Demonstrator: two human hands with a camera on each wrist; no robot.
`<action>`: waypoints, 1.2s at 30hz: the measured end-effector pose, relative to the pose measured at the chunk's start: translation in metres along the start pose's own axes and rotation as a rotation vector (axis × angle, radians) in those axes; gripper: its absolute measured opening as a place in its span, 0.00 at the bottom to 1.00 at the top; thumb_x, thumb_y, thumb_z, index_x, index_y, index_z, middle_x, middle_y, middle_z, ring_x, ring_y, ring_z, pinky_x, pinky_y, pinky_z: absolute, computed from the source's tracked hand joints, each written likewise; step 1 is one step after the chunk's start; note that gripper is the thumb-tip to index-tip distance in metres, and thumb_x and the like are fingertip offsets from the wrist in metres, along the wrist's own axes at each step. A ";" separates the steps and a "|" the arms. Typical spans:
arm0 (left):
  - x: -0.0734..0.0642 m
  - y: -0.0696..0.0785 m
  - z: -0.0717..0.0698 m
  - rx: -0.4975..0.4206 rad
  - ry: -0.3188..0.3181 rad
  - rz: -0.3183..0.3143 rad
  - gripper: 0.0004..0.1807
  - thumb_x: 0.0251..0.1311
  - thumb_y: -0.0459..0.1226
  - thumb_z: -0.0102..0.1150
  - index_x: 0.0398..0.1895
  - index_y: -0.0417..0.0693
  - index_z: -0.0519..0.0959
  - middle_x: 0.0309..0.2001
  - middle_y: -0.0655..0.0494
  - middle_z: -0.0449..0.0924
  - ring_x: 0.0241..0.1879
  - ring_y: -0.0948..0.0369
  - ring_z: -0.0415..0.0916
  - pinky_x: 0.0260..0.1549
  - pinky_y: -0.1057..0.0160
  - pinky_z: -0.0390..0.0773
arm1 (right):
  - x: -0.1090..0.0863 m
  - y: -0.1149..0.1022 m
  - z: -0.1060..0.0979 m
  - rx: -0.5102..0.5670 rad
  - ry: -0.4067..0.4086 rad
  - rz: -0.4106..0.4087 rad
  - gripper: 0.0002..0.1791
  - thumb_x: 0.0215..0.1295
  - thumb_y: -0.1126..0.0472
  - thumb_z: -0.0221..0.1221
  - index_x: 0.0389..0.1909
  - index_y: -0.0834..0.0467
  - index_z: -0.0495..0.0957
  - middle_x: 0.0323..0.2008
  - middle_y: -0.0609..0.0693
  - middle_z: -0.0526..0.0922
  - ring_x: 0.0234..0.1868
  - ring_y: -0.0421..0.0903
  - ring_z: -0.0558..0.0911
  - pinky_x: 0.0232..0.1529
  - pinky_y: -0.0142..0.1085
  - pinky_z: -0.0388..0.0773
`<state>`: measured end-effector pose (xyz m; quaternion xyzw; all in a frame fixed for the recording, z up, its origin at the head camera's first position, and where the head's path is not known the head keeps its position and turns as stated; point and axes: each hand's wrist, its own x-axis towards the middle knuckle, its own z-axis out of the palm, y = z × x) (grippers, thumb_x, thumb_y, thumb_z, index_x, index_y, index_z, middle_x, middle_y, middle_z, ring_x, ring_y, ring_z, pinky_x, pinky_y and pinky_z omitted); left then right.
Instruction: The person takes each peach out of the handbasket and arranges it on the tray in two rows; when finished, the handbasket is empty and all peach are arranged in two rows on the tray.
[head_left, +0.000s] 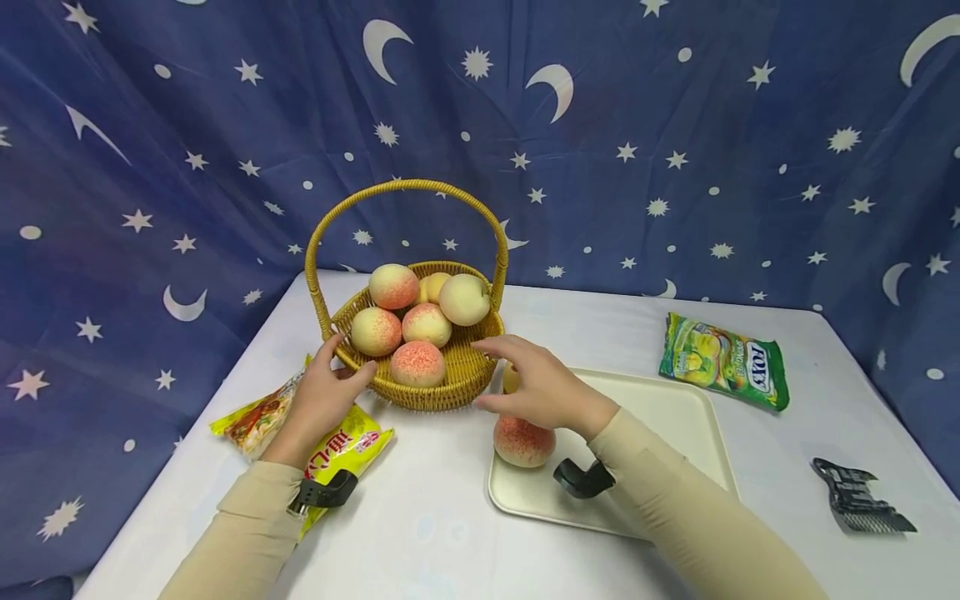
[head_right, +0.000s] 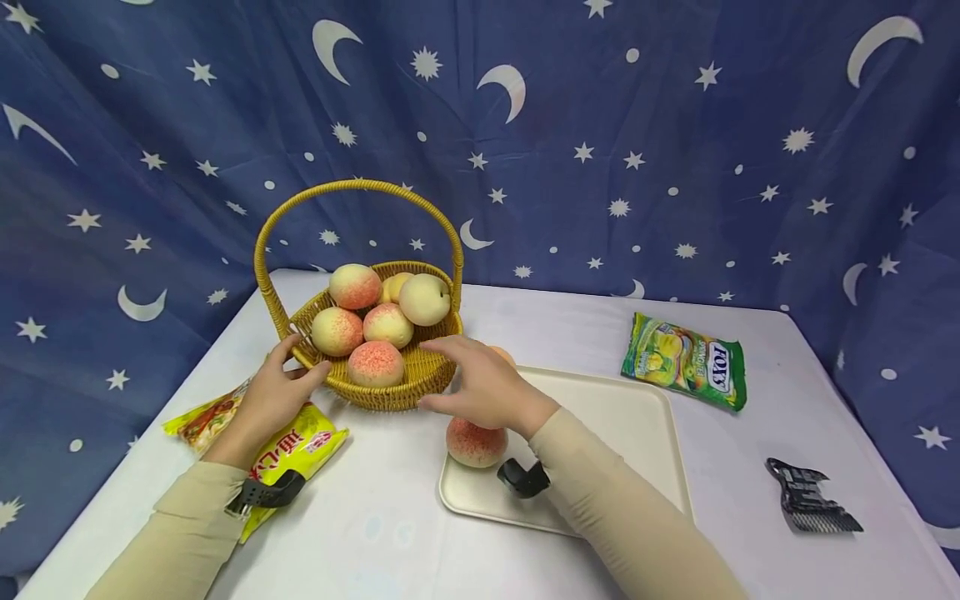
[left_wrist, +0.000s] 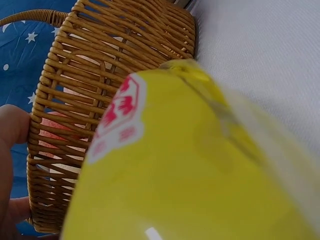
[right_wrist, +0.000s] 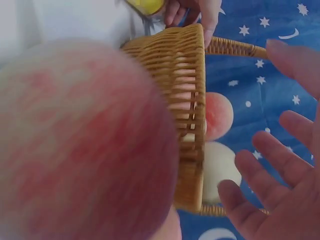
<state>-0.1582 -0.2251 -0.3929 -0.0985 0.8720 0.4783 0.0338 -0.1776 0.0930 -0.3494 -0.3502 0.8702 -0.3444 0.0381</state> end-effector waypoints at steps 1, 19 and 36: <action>0.000 0.000 0.000 0.000 0.000 -0.001 0.51 0.67 0.57 0.56 0.82 0.53 0.39 0.72 0.34 0.58 0.68 0.41 0.62 0.60 0.41 0.70 | 0.006 -0.003 0.001 -0.005 0.004 0.004 0.38 0.59 0.50 0.71 0.69 0.58 0.71 0.65 0.51 0.73 0.66 0.49 0.71 0.65 0.47 0.68; 0.000 0.000 0.002 0.003 0.016 0.017 0.49 0.68 0.55 0.56 0.82 0.51 0.40 0.70 0.34 0.61 0.66 0.41 0.64 0.58 0.42 0.71 | 0.069 -0.011 0.039 0.003 -0.032 0.116 0.37 0.63 0.52 0.69 0.71 0.57 0.69 0.67 0.52 0.71 0.67 0.48 0.70 0.67 0.41 0.66; -0.001 0.001 0.001 0.001 0.011 0.009 0.50 0.68 0.56 0.56 0.82 0.52 0.39 0.73 0.34 0.56 0.68 0.41 0.63 0.59 0.41 0.70 | 0.089 -0.011 0.054 -0.092 -0.066 0.173 0.36 0.61 0.48 0.68 0.70 0.52 0.72 0.65 0.47 0.75 0.65 0.45 0.72 0.64 0.39 0.68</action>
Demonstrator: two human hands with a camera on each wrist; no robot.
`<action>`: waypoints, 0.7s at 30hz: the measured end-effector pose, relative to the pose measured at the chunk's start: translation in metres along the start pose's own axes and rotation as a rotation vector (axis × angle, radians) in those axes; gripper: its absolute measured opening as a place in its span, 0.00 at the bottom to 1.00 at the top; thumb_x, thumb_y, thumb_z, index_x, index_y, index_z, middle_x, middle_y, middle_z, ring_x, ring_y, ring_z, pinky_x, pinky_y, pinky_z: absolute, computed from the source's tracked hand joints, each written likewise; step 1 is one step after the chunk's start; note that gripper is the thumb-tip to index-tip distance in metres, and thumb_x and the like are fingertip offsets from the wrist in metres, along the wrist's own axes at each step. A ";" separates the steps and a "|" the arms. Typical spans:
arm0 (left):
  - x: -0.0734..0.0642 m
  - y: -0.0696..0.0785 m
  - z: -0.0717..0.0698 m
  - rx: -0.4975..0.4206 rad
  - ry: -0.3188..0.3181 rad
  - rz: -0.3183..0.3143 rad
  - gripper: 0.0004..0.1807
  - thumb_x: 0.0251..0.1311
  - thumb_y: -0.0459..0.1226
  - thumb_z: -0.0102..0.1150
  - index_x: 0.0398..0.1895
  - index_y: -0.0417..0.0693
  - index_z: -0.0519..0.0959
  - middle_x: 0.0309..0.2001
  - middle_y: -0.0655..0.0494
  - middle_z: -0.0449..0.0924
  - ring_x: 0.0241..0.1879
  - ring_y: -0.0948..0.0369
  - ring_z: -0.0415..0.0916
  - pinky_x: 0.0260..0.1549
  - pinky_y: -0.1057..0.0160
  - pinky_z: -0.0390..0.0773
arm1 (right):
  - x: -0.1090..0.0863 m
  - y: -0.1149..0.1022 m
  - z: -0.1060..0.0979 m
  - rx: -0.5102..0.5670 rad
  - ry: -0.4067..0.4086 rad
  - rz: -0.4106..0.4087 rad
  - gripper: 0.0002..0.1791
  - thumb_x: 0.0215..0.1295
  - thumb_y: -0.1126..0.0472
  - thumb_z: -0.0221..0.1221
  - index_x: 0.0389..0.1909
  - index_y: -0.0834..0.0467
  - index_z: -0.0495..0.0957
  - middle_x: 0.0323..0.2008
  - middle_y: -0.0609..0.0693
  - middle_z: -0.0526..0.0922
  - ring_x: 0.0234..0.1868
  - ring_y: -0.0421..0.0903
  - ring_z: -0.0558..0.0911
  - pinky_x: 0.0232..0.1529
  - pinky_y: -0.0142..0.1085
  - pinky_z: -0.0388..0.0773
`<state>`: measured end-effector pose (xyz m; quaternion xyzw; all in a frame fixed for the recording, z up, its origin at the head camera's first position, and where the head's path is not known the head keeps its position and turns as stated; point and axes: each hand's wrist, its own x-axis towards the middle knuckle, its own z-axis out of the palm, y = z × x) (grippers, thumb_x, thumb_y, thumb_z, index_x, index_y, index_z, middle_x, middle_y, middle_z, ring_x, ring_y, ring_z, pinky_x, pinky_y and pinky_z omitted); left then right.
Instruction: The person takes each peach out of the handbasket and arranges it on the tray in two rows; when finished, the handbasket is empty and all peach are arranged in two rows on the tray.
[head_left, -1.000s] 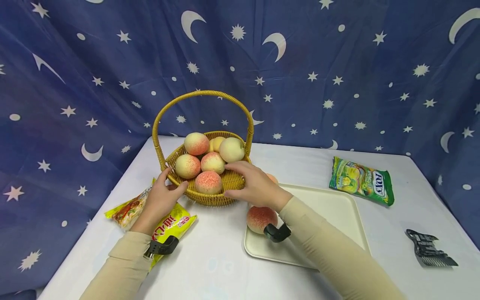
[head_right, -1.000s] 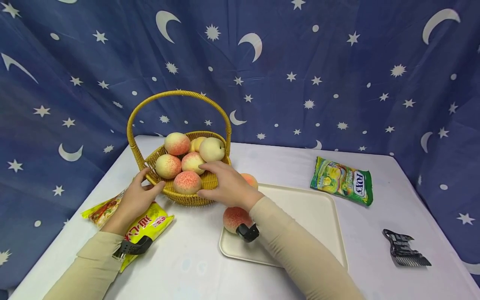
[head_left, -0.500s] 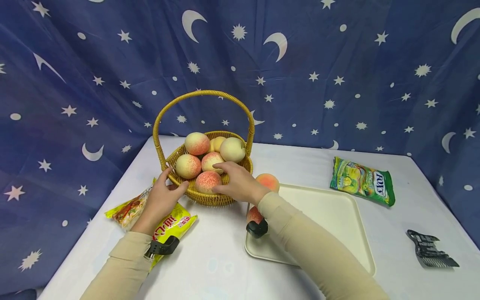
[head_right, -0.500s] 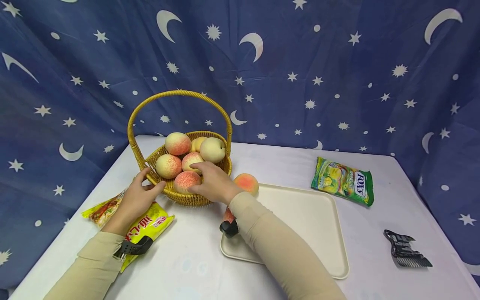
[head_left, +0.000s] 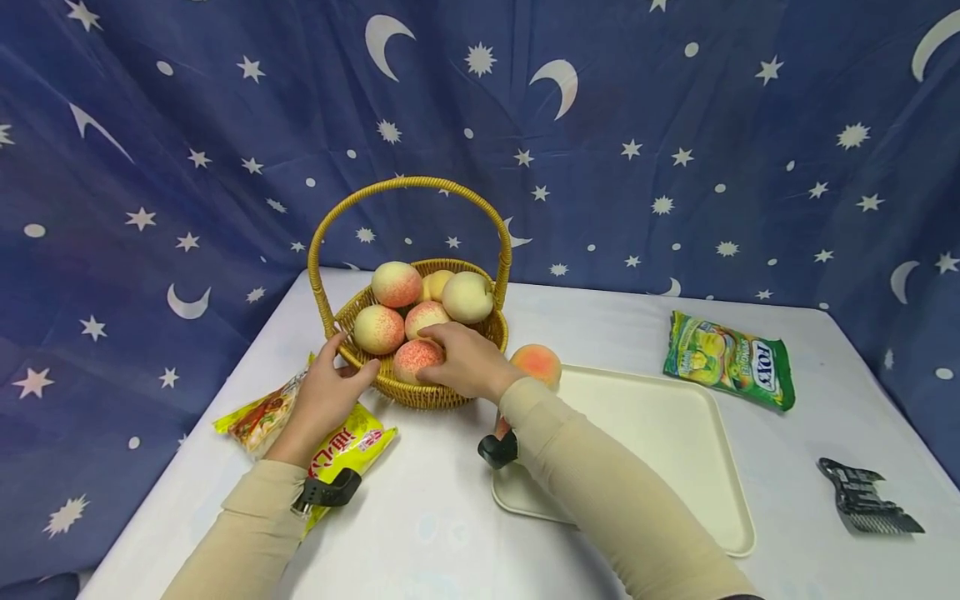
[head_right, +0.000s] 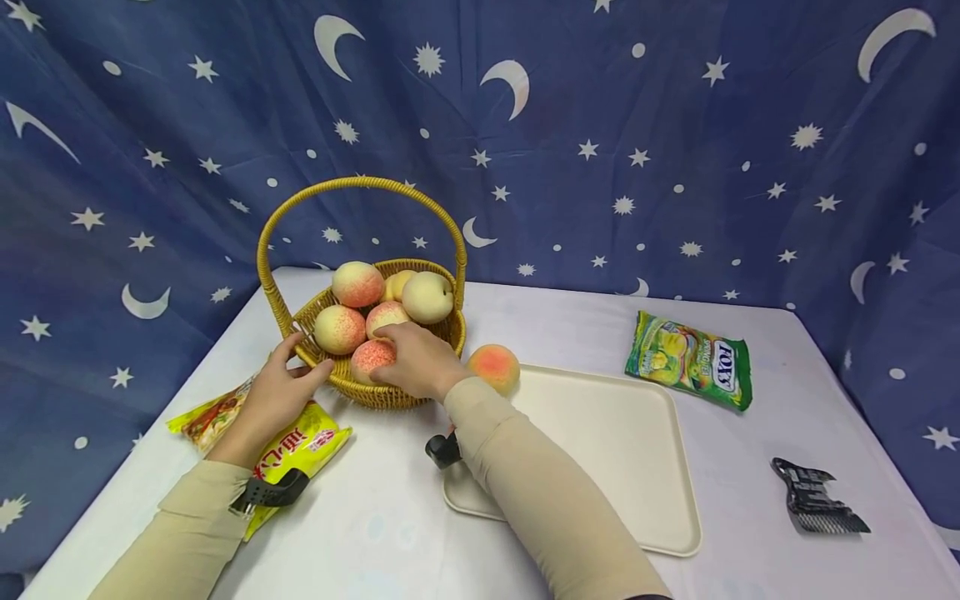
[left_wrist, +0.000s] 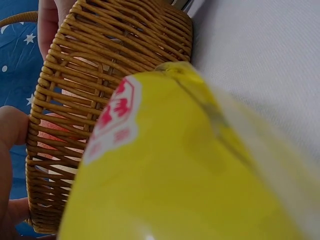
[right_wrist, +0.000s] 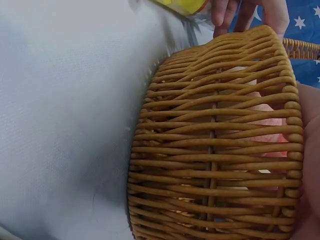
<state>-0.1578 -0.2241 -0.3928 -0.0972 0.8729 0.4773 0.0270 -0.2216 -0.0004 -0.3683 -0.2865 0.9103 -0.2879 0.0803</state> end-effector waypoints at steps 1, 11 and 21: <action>0.000 0.000 0.000 0.000 0.000 0.000 0.50 0.68 0.56 0.56 0.82 0.52 0.40 0.73 0.34 0.57 0.68 0.41 0.63 0.59 0.41 0.70 | 0.000 0.000 0.001 -0.015 -0.004 0.004 0.36 0.61 0.47 0.68 0.69 0.52 0.72 0.65 0.46 0.75 0.65 0.45 0.73 0.64 0.39 0.68; 0.000 0.001 0.001 0.004 -0.004 -0.003 0.50 0.68 0.57 0.55 0.82 0.53 0.39 0.72 0.33 0.58 0.68 0.41 0.62 0.59 0.42 0.71 | 0.003 -0.002 0.003 -0.102 -0.032 0.031 0.34 0.62 0.45 0.68 0.68 0.48 0.73 0.63 0.42 0.77 0.63 0.43 0.74 0.63 0.39 0.70; 0.000 -0.001 0.001 -0.005 0.001 0.009 0.50 0.68 0.56 0.55 0.82 0.51 0.39 0.73 0.33 0.57 0.68 0.40 0.62 0.60 0.41 0.70 | 0.004 -0.002 0.007 -0.119 -0.006 0.069 0.34 0.60 0.44 0.69 0.68 0.44 0.75 0.63 0.40 0.77 0.63 0.42 0.74 0.61 0.41 0.71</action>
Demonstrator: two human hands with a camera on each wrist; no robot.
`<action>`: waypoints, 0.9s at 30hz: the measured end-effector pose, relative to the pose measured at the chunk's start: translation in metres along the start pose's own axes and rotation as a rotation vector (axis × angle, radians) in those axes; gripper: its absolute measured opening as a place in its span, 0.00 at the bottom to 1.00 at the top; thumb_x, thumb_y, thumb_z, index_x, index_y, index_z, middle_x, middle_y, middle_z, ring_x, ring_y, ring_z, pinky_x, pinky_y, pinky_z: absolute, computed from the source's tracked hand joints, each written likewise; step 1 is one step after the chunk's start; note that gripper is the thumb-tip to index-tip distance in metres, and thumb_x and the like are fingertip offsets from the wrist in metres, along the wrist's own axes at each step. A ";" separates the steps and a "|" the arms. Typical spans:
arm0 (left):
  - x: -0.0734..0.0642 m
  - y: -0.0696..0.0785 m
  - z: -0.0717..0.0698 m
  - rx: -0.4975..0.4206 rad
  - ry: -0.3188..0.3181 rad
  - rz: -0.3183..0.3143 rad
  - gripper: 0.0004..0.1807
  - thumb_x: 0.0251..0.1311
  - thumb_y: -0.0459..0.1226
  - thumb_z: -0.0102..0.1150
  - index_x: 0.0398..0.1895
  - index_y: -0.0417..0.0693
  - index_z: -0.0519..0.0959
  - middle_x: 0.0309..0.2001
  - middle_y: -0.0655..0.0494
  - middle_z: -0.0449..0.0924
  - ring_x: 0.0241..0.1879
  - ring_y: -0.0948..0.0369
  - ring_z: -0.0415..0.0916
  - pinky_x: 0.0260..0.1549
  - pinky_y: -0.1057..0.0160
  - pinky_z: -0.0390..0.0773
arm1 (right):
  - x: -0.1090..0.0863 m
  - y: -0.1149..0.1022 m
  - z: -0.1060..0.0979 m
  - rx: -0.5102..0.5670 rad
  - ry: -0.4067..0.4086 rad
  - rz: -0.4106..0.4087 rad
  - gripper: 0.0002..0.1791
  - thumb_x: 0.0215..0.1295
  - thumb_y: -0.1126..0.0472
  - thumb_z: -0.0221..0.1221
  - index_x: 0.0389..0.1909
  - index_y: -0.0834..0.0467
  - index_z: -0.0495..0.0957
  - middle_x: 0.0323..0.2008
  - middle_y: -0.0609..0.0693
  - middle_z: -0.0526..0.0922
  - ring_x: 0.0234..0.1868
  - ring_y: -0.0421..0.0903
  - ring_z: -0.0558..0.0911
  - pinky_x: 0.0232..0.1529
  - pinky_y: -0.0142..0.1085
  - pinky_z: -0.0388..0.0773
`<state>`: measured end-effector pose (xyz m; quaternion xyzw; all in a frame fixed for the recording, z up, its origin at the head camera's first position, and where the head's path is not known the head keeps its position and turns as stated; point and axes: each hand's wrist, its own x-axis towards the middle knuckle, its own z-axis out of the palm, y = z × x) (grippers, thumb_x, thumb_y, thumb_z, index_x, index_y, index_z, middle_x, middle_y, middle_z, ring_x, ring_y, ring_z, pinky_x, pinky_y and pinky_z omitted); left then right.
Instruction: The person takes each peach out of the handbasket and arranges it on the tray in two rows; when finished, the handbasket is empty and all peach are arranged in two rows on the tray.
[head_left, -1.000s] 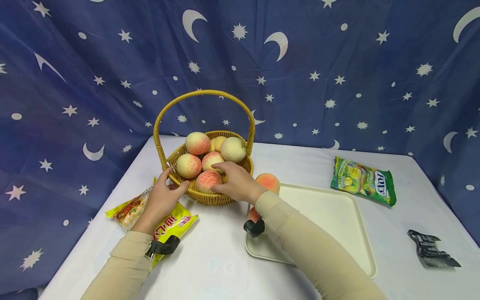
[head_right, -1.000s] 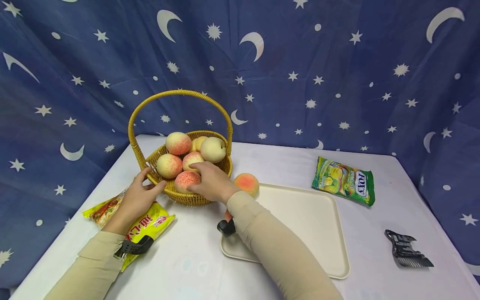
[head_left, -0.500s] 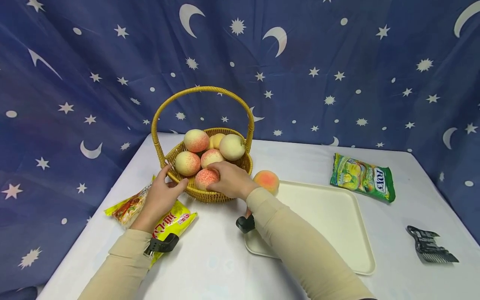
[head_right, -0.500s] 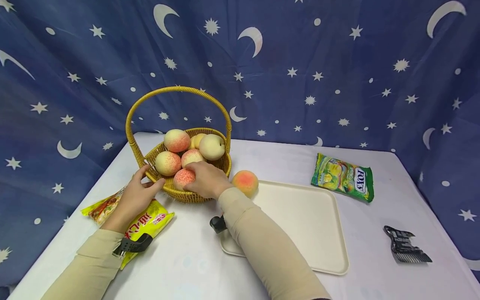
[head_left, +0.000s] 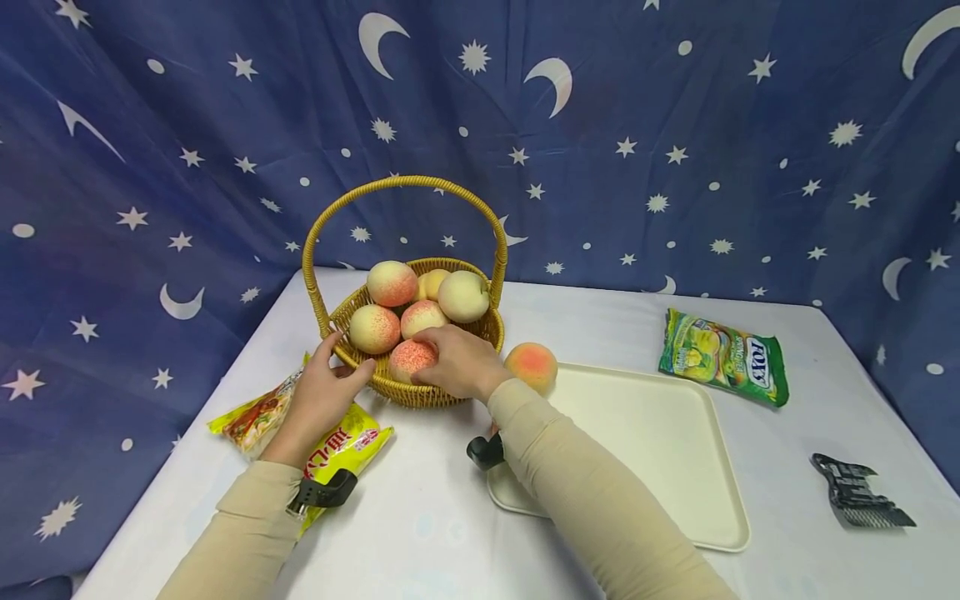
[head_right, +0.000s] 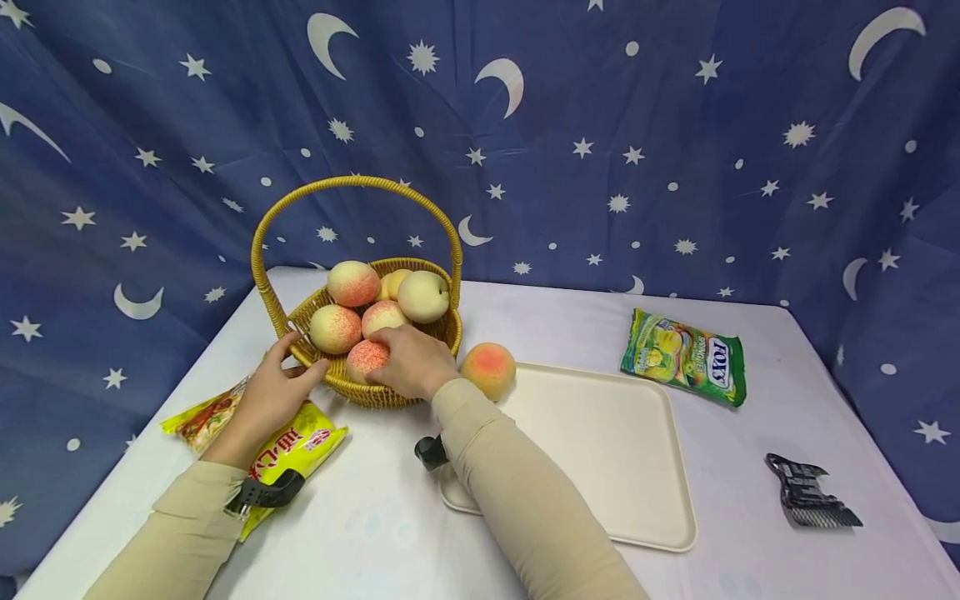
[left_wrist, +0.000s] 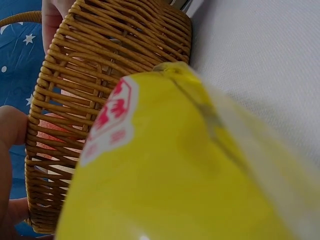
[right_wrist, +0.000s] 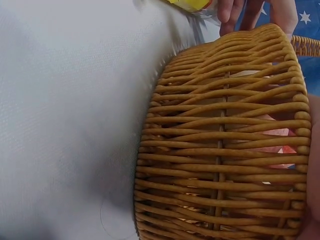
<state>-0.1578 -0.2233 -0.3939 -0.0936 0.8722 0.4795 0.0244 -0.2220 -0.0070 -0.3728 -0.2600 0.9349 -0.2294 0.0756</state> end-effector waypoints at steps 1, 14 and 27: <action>0.000 0.000 0.000 0.001 0.001 0.001 0.51 0.68 0.57 0.55 0.82 0.51 0.39 0.73 0.33 0.57 0.68 0.40 0.62 0.60 0.41 0.69 | 0.000 0.000 0.000 -0.001 0.002 0.003 0.34 0.60 0.44 0.69 0.68 0.44 0.74 0.63 0.40 0.77 0.63 0.42 0.74 0.62 0.41 0.71; 0.000 0.000 0.000 0.000 0.006 -0.002 0.51 0.67 0.57 0.55 0.82 0.50 0.40 0.72 0.34 0.59 0.68 0.41 0.63 0.60 0.42 0.70 | -0.002 -0.003 0.000 -0.016 -0.009 0.040 0.33 0.61 0.41 0.67 0.68 0.41 0.74 0.60 0.40 0.79 0.59 0.47 0.78 0.59 0.43 0.72; 0.000 -0.001 0.001 -0.011 0.004 0.000 0.50 0.68 0.55 0.56 0.82 0.50 0.39 0.74 0.34 0.55 0.68 0.41 0.62 0.60 0.42 0.70 | -0.006 0.000 -0.001 0.082 0.050 0.008 0.32 0.62 0.45 0.66 0.67 0.46 0.75 0.59 0.44 0.80 0.58 0.46 0.78 0.58 0.42 0.73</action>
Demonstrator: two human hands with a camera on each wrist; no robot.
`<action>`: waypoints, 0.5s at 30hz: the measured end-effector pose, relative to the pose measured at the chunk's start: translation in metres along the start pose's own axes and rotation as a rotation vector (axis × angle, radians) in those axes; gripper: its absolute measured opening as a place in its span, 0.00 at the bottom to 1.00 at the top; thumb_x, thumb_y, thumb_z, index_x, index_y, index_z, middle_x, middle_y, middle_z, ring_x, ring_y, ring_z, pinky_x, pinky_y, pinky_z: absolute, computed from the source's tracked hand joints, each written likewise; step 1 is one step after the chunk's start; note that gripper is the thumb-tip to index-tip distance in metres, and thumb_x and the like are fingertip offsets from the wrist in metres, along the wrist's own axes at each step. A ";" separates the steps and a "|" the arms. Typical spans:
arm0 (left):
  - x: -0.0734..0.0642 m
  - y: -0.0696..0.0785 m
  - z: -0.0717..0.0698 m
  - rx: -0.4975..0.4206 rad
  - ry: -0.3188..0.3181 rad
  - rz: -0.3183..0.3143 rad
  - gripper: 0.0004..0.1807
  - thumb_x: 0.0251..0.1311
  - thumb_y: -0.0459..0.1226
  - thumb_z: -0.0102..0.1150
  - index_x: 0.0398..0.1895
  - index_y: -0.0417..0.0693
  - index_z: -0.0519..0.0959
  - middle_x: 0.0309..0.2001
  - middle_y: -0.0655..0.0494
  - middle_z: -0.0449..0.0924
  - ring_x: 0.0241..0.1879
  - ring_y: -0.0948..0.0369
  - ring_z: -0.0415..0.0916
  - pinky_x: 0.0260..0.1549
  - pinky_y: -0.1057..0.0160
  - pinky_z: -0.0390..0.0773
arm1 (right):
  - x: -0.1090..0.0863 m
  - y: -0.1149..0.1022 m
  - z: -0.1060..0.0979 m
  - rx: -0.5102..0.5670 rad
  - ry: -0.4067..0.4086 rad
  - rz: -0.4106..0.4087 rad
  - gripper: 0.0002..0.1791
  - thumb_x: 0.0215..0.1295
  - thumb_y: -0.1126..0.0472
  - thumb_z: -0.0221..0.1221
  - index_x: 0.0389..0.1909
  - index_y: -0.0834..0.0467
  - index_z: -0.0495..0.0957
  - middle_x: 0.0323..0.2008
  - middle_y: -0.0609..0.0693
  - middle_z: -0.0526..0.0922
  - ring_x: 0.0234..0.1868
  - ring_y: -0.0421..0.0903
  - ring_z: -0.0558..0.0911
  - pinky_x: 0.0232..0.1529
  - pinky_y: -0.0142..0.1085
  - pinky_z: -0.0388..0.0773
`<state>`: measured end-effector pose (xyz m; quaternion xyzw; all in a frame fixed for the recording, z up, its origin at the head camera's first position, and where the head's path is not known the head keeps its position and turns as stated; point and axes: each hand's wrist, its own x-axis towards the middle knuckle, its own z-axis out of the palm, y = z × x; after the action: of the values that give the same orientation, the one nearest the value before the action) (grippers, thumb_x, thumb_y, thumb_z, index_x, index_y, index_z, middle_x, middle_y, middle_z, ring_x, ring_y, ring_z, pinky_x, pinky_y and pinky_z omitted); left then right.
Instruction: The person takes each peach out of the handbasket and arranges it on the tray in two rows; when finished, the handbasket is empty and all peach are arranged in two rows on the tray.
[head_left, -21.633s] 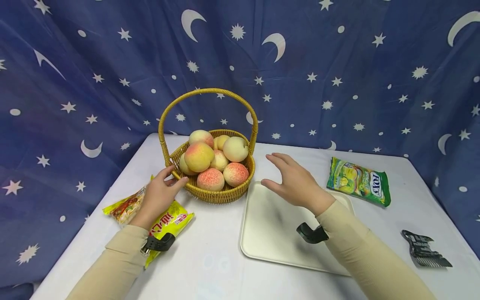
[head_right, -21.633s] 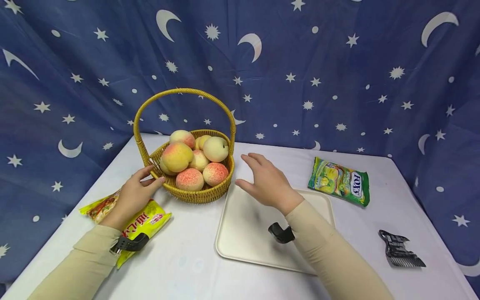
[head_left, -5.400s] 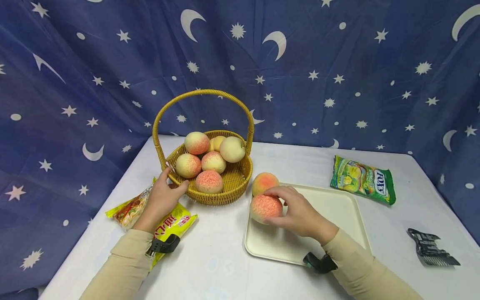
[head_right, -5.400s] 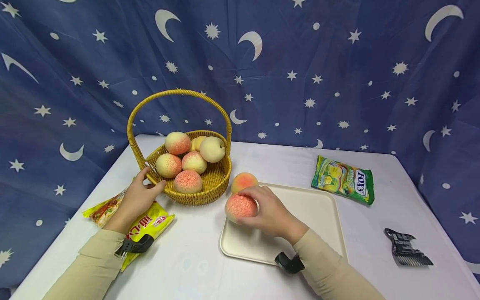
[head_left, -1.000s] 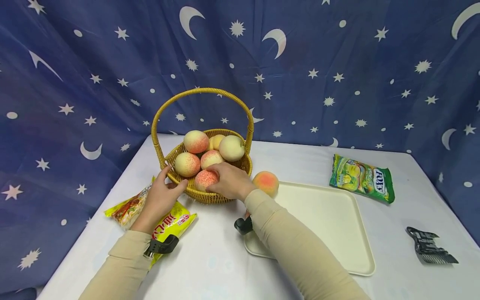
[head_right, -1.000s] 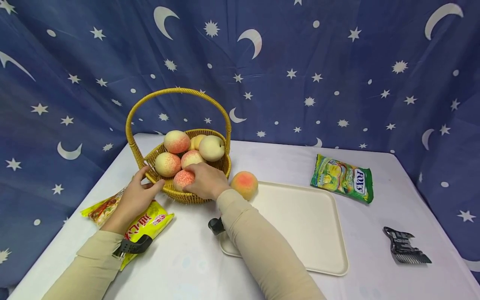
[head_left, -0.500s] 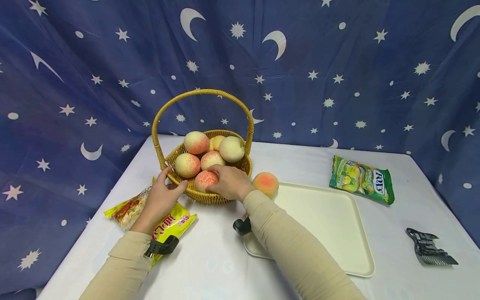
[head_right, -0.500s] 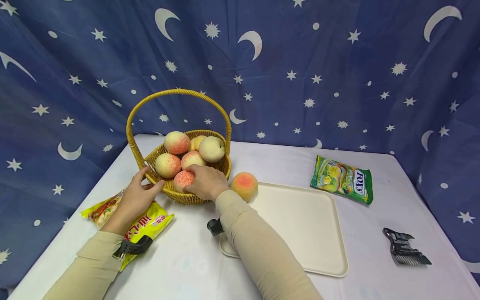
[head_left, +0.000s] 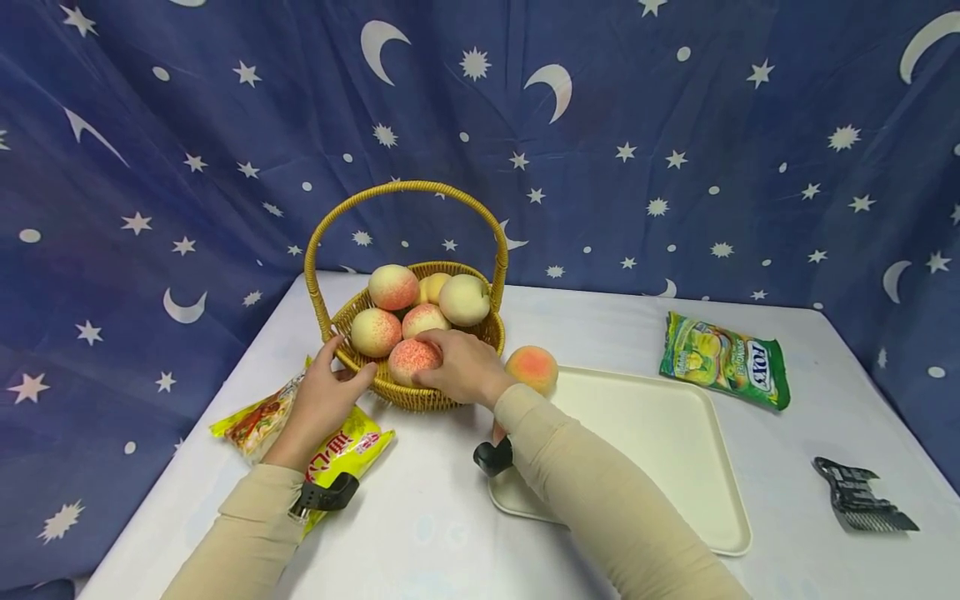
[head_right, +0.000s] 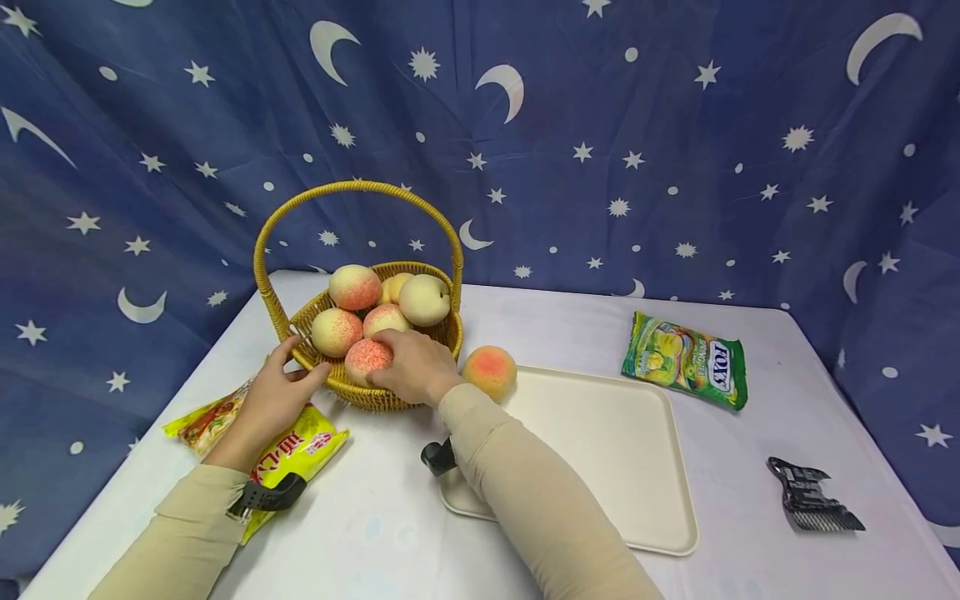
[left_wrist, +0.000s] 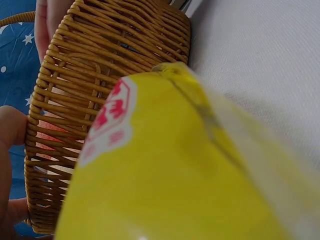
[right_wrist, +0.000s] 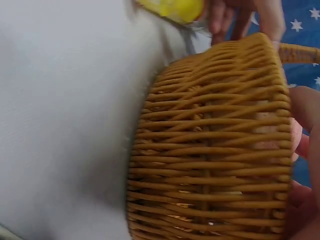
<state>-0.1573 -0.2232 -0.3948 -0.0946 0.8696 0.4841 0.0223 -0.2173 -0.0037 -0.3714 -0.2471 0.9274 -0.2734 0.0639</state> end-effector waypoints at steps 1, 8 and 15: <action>0.000 0.000 0.000 0.001 0.001 0.001 0.50 0.68 0.54 0.56 0.82 0.49 0.40 0.73 0.34 0.56 0.68 0.41 0.62 0.60 0.42 0.70 | 0.000 0.000 -0.001 0.028 0.009 -0.001 0.32 0.62 0.46 0.67 0.67 0.48 0.75 0.58 0.45 0.81 0.58 0.46 0.78 0.58 0.41 0.73; 0.001 -0.001 0.001 0.015 0.005 0.007 0.49 0.68 0.54 0.56 0.82 0.50 0.40 0.73 0.34 0.56 0.68 0.41 0.63 0.60 0.42 0.70 | -0.007 0.001 -0.021 0.233 0.070 -0.007 0.33 0.63 0.51 0.68 0.69 0.52 0.73 0.57 0.50 0.81 0.54 0.45 0.79 0.58 0.38 0.73; 0.001 0.000 0.000 0.024 0.009 -0.005 0.50 0.68 0.55 0.56 0.82 0.51 0.40 0.72 0.33 0.57 0.68 0.41 0.63 0.61 0.41 0.69 | -0.022 0.001 -0.056 0.335 0.096 -0.030 0.33 0.61 0.53 0.70 0.68 0.50 0.73 0.54 0.48 0.81 0.51 0.43 0.81 0.50 0.38 0.78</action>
<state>-0.1584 -0.2233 -0.3950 -0.0990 0.8750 0.4734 0.0207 -0.2127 0.0346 -0.3254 -0.2333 0.8670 -0.4367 0.0557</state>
